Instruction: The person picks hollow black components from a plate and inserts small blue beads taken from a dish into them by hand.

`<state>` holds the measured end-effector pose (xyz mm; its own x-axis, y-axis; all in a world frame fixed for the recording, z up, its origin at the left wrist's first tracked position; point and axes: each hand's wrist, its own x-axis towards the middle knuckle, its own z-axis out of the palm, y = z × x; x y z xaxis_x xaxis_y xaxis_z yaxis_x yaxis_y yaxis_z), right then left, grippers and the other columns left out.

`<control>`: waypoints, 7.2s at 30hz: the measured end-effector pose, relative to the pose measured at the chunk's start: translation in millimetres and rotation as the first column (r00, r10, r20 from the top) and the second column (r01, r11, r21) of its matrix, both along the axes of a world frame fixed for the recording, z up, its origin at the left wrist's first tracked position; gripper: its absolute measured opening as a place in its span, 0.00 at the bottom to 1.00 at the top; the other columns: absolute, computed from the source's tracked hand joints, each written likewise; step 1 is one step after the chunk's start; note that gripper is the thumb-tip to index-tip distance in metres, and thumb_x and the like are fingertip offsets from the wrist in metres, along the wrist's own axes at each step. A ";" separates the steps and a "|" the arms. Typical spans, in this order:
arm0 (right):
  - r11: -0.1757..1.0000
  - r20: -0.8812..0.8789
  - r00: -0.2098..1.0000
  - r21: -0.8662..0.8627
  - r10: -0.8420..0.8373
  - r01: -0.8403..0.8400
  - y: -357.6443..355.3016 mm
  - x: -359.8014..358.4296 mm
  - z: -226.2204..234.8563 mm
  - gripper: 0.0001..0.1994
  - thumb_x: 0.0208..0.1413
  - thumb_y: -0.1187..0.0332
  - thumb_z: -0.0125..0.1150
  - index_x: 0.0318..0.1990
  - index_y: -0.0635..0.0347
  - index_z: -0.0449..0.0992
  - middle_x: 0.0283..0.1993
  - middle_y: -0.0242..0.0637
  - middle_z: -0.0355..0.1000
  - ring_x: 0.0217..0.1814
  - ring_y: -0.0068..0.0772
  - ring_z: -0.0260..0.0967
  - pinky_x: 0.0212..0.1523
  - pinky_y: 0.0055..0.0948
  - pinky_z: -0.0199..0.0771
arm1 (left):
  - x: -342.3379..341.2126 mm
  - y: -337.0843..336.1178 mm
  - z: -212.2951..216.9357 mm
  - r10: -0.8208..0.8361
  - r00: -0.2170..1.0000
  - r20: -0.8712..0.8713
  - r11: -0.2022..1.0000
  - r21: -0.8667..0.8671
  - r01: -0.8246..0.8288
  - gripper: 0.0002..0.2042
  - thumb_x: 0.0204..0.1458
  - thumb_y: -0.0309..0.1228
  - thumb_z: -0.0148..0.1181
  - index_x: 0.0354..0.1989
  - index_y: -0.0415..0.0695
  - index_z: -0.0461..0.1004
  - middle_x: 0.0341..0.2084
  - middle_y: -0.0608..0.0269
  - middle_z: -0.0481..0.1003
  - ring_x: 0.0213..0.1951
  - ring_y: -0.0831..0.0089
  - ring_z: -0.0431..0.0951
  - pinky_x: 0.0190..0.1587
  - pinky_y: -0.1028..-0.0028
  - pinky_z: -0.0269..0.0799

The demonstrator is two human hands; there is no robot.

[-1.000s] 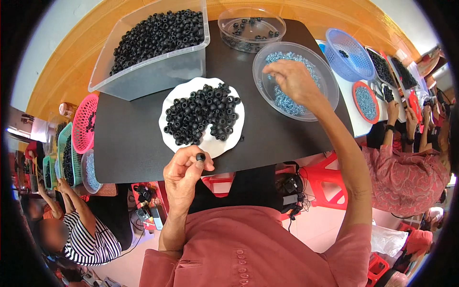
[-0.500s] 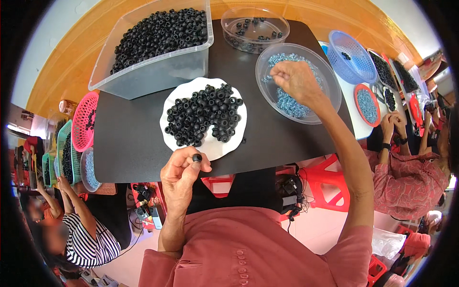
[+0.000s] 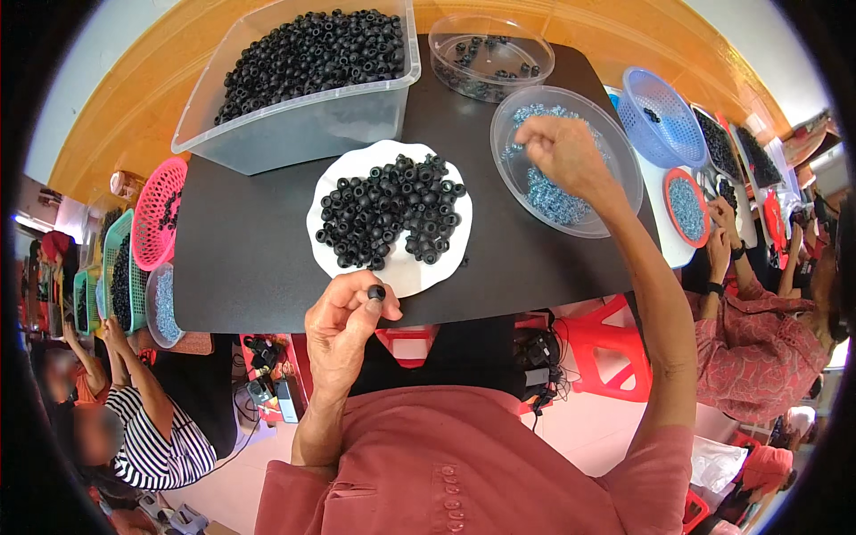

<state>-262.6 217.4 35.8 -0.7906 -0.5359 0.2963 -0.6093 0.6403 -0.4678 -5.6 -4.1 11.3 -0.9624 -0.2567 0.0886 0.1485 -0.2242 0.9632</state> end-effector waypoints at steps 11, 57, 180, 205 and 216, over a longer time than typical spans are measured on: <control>0.970 0.019 0.996 0.226 0.088 -0.090 -6.2 5.6 -7.2 0.06 0.40 0.74 0.59 0.29 0.62 0.74 0.22 0.41 0.72 0.25 0.41 0.71 0.31 0.35 0.70 | 2.1 1.0 2.1 0.006 1.000 0.011 1.000 0.020 -0.006 0.06 0.56 0.23 0.51 0.39 0.35 0.70 0.28 0.61 0.74 0.31 0.79 0.73 0.40 0.78 0.69; 1.000 0.026 1.000 -0.004 0.003 -0.003 5.3 3.8 -0.2 0.06 0.46 0.69 0.55 0.30 0.58 0.76 0.25 0.42 0.73 0.27 0.43 0.72 0.31 0.38 0.69 | 3.3 5.2 0.4 -0.016 0.999 0.035 1.000 0.010 0.016 0.06 0.56 0.24 0.51 0.40 0.37 0.70 0.27 0.64 0.75 0.31 0.82 0.73 0.32 0.85 0.65; 0.815 0.010 0.822 0.125 0.569 -0.566 -120.5 140.2 5.9 0.07 0.41 0.76 0.60 0.30 0.60 0.72 0.25 0.35 0.68 0.31 0.36 0.66 0.38 0.32 0.56 | 37.9 -6.7 -25.9 -0.143 0.980 0.139 0.909 0.410 0.074 0.08 0.60 0.27 0.47 0.43 0.39 0.69 0.29 0.60 0.76 0.33 0.78 0.75 0.38 0.80 0.69; 0.758 0.704 0.308 -0.643 0.640 -0.104 -86.1 154.6 5.2 0.07 0.53 0.81 0.54 0.39 0.71 0.75 0.32 0.37 0.74 0.32 0.20 0.71 0.35 0.20 0.73 | 24.4 -6.5 -18.5 -0.127 0.987 0.102 0.959 0.265 0.096 0.10 0.61 0.29 0.45 0.45 0.38 0.69 0.29 0.62 0.76 0.33 0.80 0.75 0.39 0.80 0.68; 0.788 0.634 0.512 -0.595 0.580 -0.157 -86.8 164.7 10.0 0.03 0.50 0.80 0.57 0.33 0.68 0.75 0.30 0.33 0.73 0.31 0.19 0.73 0.30 0.18 0.72 | 24.6 -5.3 -17.7 -0.123 0.988 0.091 0.972 0.213 0.102 0.09 0.61 0.28 0.45 0.45 0.37 0.68 0.29 0.63 0.76 0.33 0.82 0.74 0.38 0.82 0.68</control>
<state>-97.9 130.6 45.9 -0.5710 -0.8202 -0.0355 -0.0175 0.0554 -0.9983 19.0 -9.4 -6.4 -0.9873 -0.1487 -0.0563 0.0134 -0.4305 0.9025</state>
